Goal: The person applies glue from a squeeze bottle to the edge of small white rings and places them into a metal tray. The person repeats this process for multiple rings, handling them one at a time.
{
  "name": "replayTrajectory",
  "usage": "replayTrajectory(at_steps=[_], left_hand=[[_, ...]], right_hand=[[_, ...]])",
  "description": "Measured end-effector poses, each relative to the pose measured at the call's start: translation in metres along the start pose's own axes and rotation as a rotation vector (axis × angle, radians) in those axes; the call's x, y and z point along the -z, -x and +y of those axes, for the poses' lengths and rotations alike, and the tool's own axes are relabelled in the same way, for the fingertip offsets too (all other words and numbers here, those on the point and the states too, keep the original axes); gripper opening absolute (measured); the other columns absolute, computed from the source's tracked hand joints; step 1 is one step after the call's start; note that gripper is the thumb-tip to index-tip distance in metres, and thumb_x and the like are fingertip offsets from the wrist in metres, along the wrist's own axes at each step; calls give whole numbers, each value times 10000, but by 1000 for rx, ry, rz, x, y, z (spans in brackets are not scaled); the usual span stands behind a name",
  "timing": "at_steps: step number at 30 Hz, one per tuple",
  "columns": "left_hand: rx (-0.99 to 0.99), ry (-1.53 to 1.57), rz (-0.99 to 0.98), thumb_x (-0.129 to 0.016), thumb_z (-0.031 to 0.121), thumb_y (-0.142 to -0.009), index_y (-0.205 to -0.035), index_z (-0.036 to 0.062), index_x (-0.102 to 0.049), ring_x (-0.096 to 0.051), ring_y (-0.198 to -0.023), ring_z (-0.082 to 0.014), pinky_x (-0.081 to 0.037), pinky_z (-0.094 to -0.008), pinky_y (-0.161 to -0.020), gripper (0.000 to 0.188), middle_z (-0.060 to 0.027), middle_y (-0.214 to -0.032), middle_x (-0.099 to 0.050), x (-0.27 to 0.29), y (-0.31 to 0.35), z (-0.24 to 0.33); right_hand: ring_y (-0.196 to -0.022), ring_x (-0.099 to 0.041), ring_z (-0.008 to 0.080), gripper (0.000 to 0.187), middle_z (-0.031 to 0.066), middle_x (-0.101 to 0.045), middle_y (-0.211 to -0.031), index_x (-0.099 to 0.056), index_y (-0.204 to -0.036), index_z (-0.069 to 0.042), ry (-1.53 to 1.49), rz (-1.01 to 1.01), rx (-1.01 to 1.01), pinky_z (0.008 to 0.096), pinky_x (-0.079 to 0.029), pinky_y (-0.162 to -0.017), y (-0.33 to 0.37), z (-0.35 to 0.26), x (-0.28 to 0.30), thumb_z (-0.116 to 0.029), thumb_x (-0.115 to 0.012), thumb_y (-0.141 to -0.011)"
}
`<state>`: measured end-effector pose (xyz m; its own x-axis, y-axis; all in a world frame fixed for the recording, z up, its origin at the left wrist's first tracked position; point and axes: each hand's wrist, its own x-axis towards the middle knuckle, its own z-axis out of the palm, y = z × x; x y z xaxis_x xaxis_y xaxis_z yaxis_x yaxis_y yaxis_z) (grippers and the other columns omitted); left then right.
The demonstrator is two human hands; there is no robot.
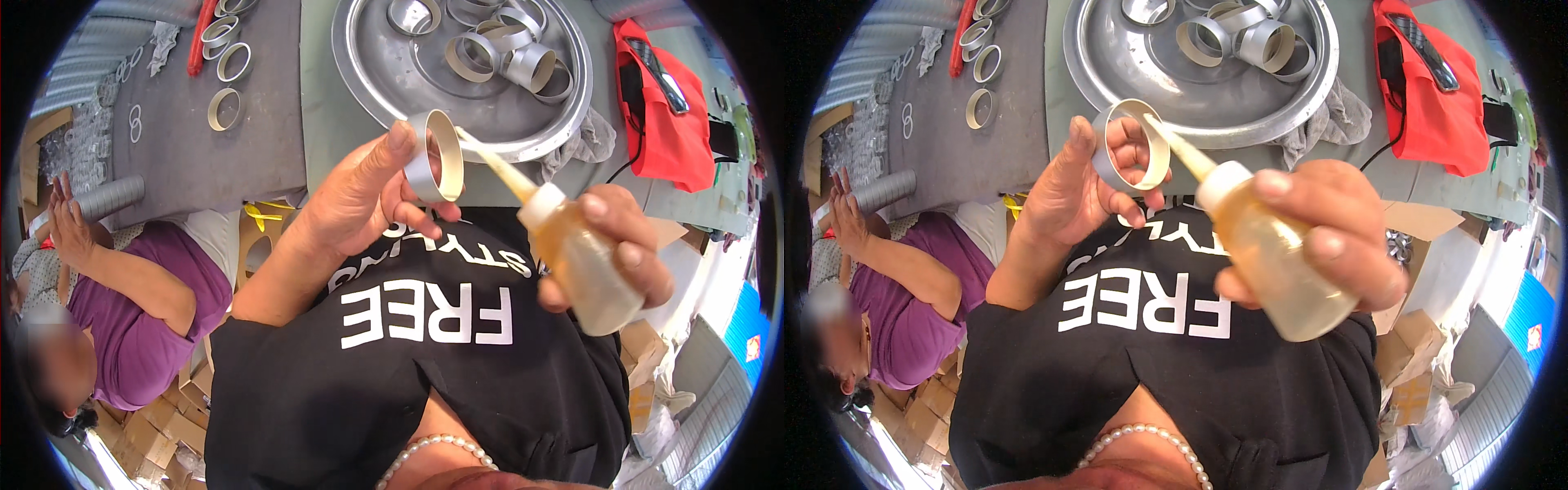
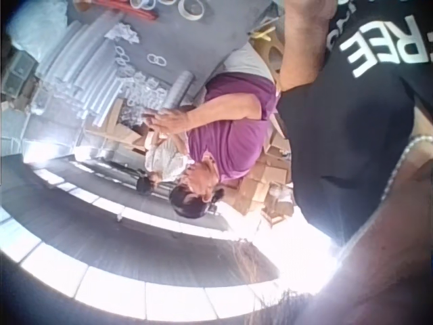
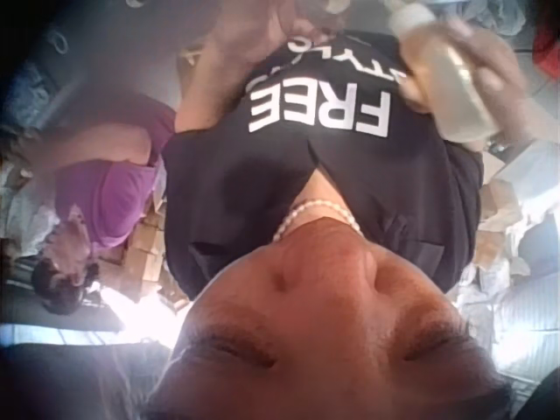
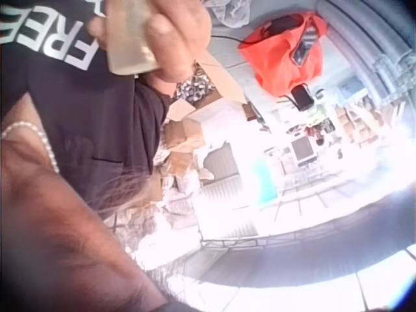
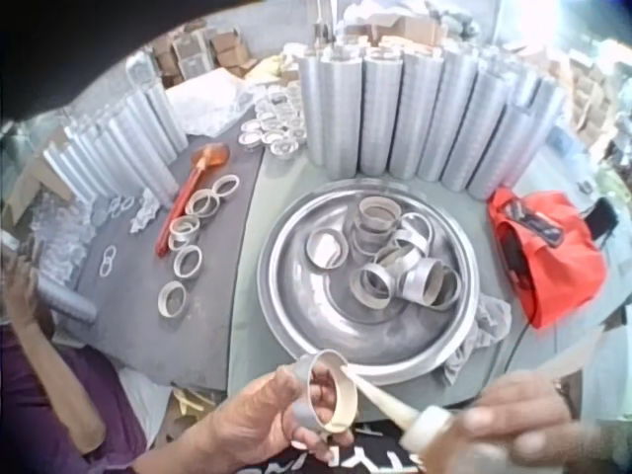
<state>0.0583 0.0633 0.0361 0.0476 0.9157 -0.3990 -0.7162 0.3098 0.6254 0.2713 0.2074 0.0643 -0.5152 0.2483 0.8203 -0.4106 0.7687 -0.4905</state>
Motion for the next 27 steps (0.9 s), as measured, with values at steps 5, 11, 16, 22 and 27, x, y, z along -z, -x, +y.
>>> replayTrajectory(at_steps=[5, 11, 16, 22, 27], left_hand=[[71, 88, -31, -427, 714, -906, -1299, -71, -426, -701, -807, -270, -640, -334, -613, 879, -183, -1026, -626, -10, 7, -7], [-17, -74, 11, -552, 621, -901, -1343, -30, -402, -669, -942, -237, -637, -348, -657, 801, -143, -1117, -586, -17, 11, -4], [-211, -45, 21, -792, 113, -821, -1327, 38, -412, -604, -1087, -212, -609, -320, -736, 637, -111, -1223, -533, -17, 9, -4], [-624, -568, -5, -844, -62, -643, -1320, 74, -440, -571, -1168, -224, -579, -373, -902, 800, -112, -1263, -512, -15, 7, -3], [-940, -960, -70, -825, -73, -644, -1242, 50, -496, -581, -1182, -259, -570, -376, -946, 694, -160, -1285, -508, -8, -2, 1]], right_hand=[[-632, -640, 218, 600, 219, -691, -1006, -423, -1135, -59, 135, -97, 122, 291, -512, -510, -6, -4, -15, -268, -846, -765], [-611, -639, 211, 523, 193, -712, -962, -445, -1099, -58, 210, -65, 124, 289, -512, -504, -6, -8, -18, -244, -822, -786], [-610, -642, 215, 543, 212, -706, -969, -445, -1108, -58, 182, -113, 73, 290, -510, -497, -7, -12, -12, -223, -835, -769], [-721, -643, 246, 660, 292, -625, -1141, -413, -1273, -59, -29, -243, -52, 338, -500, -563, -7, -13, 4, -148, -828, -767], [-870, -643, 262, 627, 285, -617, -1169, -425, -1307, -41, -179, -256, -304, 367, -527, -727, -11, -24, 17, -109, -786, -798]])
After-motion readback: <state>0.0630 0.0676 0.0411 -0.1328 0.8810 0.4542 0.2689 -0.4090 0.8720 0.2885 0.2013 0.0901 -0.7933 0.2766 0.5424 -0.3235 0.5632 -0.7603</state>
